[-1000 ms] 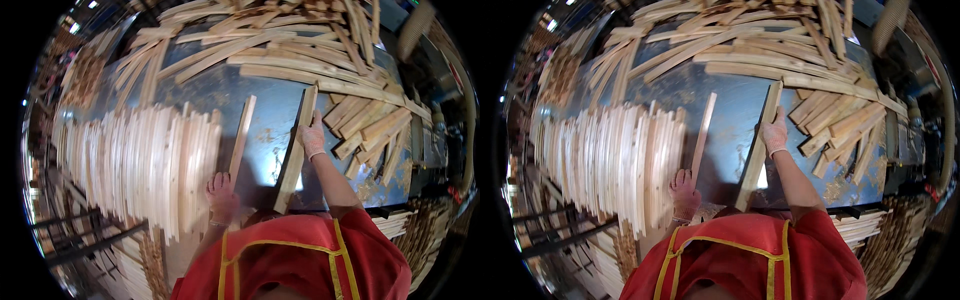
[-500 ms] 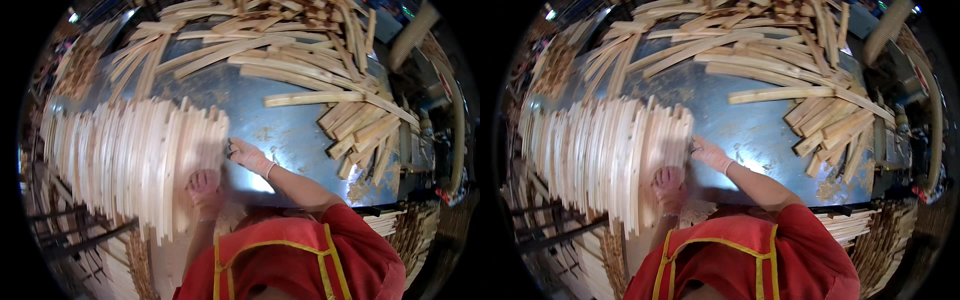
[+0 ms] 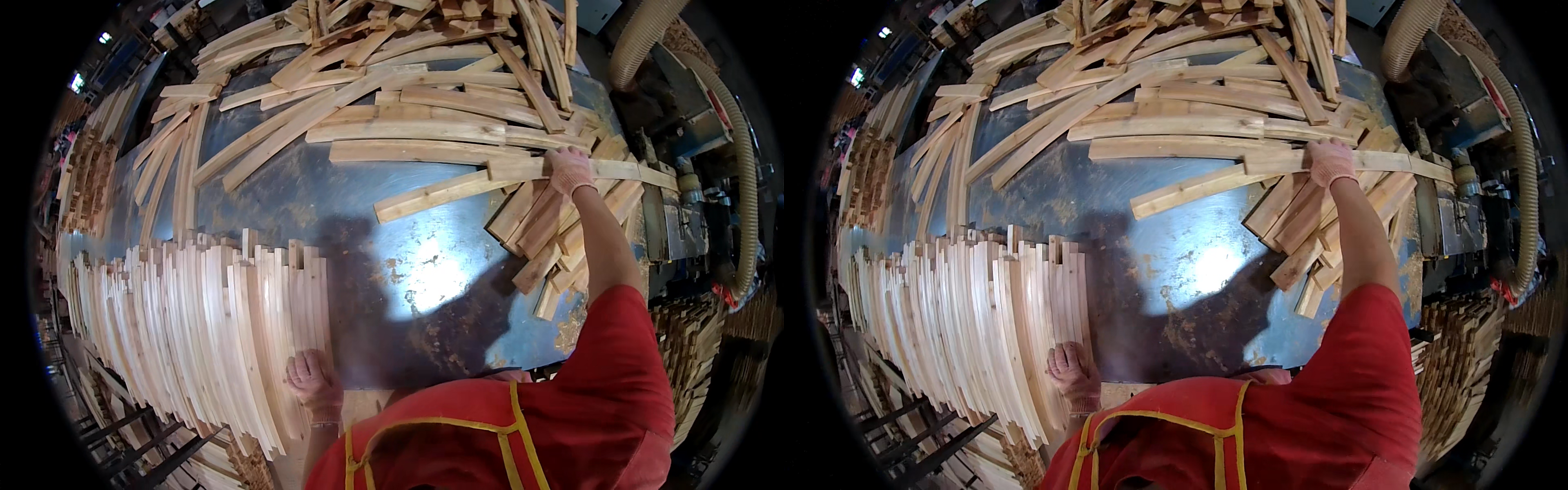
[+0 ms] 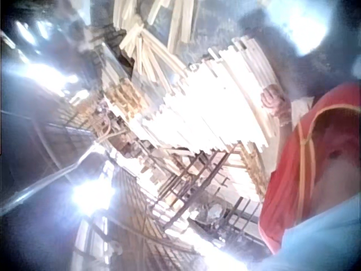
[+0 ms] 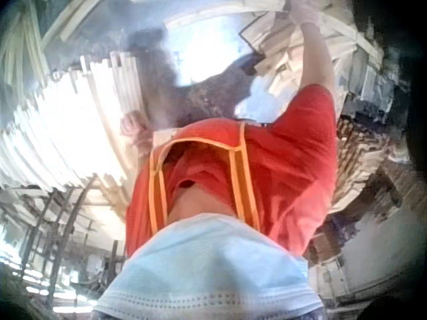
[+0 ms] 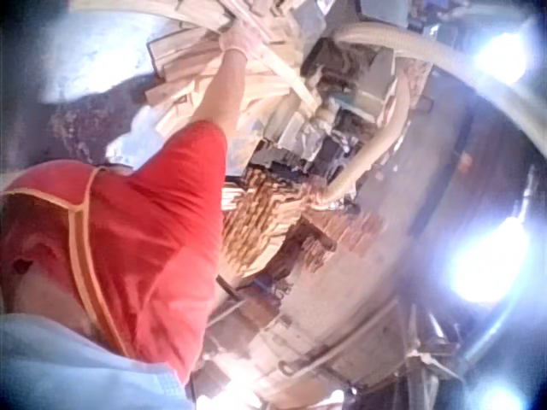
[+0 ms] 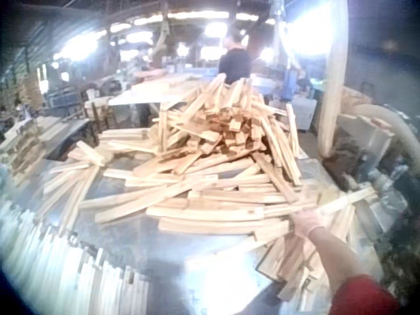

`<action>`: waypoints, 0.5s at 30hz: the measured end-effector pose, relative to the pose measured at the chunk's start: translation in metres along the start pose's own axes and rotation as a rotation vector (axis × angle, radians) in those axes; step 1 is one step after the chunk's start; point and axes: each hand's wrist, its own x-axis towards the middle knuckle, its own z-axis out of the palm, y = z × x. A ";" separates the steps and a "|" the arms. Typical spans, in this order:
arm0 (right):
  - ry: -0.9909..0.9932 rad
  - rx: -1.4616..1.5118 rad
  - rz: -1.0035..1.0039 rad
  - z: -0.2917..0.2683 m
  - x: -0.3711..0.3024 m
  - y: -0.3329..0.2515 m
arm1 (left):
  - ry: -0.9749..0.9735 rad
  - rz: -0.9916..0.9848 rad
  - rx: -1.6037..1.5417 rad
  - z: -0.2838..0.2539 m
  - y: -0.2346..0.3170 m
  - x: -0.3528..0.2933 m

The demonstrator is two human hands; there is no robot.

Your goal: The person repeatedly picks up thin wooden planks from a disorganized pile on a metal table and stacks them neatly to the left. The person handles the planks one by one or in small groups, aligning them into a growing stack.

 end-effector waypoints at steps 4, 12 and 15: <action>0.111 0.187 -0.306 -0.034 -0.014 -0.091 | 0.035 0.013 -0.064 -0.004 0.001 0.006; -0.219 0.213 -0.495 -0.055 -0.053 -0.183 | 0.025 -0.006 -0.088 -0.019 0.006 0.015; -0.419 0.566 -0.473 -0.083 -0.109 -0.209 | 0.046 0.037 -0.078 -0.025 0.005 0.017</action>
